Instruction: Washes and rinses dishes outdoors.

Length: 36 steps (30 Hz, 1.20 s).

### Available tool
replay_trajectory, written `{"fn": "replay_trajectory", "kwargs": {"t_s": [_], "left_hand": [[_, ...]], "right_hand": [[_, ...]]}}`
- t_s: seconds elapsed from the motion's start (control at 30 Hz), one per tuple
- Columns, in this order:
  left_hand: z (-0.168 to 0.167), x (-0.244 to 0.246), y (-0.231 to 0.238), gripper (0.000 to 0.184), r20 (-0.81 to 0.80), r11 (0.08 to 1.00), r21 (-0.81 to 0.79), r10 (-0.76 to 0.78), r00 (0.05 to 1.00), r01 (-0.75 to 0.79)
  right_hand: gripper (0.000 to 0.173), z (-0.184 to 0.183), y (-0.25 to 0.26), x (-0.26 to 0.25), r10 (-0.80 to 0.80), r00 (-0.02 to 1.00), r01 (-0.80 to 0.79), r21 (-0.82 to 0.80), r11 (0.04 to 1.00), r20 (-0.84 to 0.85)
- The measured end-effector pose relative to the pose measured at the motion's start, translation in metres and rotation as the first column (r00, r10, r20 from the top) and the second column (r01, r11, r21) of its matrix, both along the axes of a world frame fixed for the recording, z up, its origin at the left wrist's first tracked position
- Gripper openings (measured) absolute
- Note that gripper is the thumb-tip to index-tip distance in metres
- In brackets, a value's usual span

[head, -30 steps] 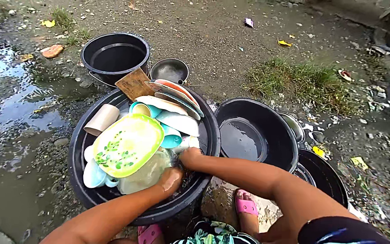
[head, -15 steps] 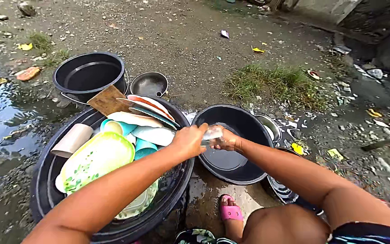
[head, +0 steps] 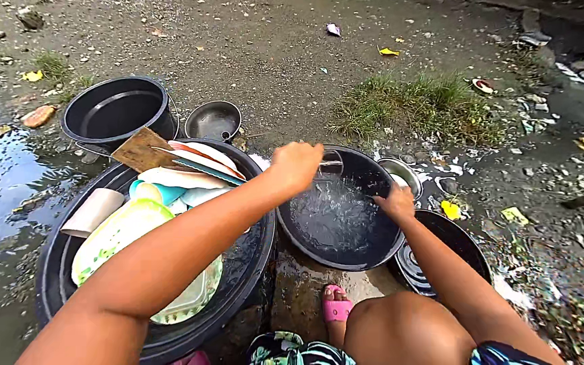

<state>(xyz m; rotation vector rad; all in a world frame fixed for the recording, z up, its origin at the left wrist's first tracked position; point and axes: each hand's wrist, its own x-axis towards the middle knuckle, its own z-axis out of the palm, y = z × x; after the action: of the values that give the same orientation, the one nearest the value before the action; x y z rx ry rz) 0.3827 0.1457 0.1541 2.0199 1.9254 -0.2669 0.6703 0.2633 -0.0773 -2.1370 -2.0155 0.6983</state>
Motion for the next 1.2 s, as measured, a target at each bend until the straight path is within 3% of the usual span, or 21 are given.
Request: {"fn": "replay_trajectory", "kwargs": {"t_s": [0.03,0.1,0.2,0.27,0.33,0.47,0.53,0.63,0.73,0.83,0.9,0.97,1.0,1.03,1.1,1.17,1.2], "left_hand": [[-0.009,-0.012,-0.002,0.067,0.035,1.0,0.013,0.022,0.999,-0.022],[-0.029,-0.035,-0.008,0.067,0.085,0.998,0.026,0.058,0.995,-0.06],[-0.059,-0.063,-0.022,0.067,0.14,0.994,-0.005,0.109,0.984,-0.109],[-0.076,-0.077,-0.034,0.067,0.158,0.987,-0.011,0.157,0.975,-0.158],[-0.083,-0.087,-0.047,0.068,0.178,0.977,-0.083,0.21,0.961,-0.198],[-0.101,-0.106,-0.074,0.072,0.239,0.954,-0.221,0.255,0.937,-0.203],[-0.113,-0.114,-0.088,0.074,0.265,0.946,-0.261,0.263,0.928,-0.194],[-0.125,-0.121,-0.109,0.075,0.246,0.924,-0.334,0.276,0.929,-0.186],[-0.141,-0.126,-0.126,0.072,0.267,0.92,-0.33,0.303,0.915,-0.209],[-0.158,-0.13,-0.137,0.072,0.306,0.912,-0.327,0.352,0.885,-0.25],[-0.167,-0.131,-0.142,0.073,0.335,0.904,-0.325,0.386,0.86,-0.279],[-0.175,-0.132,-0.145,0.072,0.357,0.904,-0.315,0.396,0.846,-0.29],[-0.178,-0.132,-0.147,0.072,0.367,0.908,-0.306,0.391,0.844,-0.287],[-0.18,-0.131,-0.149,0.072,0.371,0.912,-0.298,0.384,0.846,-0.283],[-0.181,-0.13,-0.152,0.074,0.373,0.91,-0.302,0.387,0.843,-0.284],[-0.18,-0.128,-0.156,0.076,0.388,0.901,-0.307,0.412,0.824,-0.306],[-0.179,-0.127,-0.158,0.076,0.398,0.896,-0.309,0.427,0.812,-0.319]], "right_hand": [[0.088,-0.012,-0.003,0.018,-0.107,0.994,0.108,-0.046,0.993,0.031],[0.079,-0.031,-0.006,0.039,-0.284,0.959,0.278,-0.151,0.949,-0.019],[0.055,-0.051,-0.01,0.053,-0.526,0.771,0.458,-0.262,0.85,-0.359],[0.037,-0.037,-0.016,0.045,-0.575,0.603,0.498,-0.301,0.813,-0.553],[0.029,-0.008,-0.018,0.029,-0.549,0.516,0.49,-0.3,0.819,-0.657],[0.038,0.065,-0.014,0.008,-0.39,0.618,0.418,-0.135,0.898,-0.682],[0.032,0.098,-0.014,0.003,-0.268,0.694,0.36,0.001,0.933,-0.668],[0.021,0.139,-0.032,-0.006,-0.055,0.818,0.231,0.238,0.943,-0.573],[0.014,0.165,-0.064,-0.007,0.215,0.938,-0.043,0.528,0.848,-0.27],[0.026,0.173,-0.094,-0.007,0.394,0.909,-0.348,0.775,0.527,0.14],[0.028,0.175,-0.106,-0.008,0.4,0.846,-0.483,0.823,0.298,0.352],[0.031,0.175,-0.112,-0.008,0.383,0.808,-0.541,0.821,0.183,0.447],[0.031,0.174,-0.112,-0.008,0.375,0.811,-0.538,0.825,0.174,0.45],[0.03,0.173,-0.11,-0.007,0.366,0.83,-0.512,0.834,0.205,0.42],[0.026,0.169,-0.102,-0.003,0.336,0.911,-0.366,0.845,0.39,0.239],[0.023,0.16,-0.089,0.003,0.219,0.967,-0.055,0.727,0.684,-0.133],[0.021,0.15,-0.082,0.006,0.111,0.938,0.12,0.608,0.785,-0.328]]}}
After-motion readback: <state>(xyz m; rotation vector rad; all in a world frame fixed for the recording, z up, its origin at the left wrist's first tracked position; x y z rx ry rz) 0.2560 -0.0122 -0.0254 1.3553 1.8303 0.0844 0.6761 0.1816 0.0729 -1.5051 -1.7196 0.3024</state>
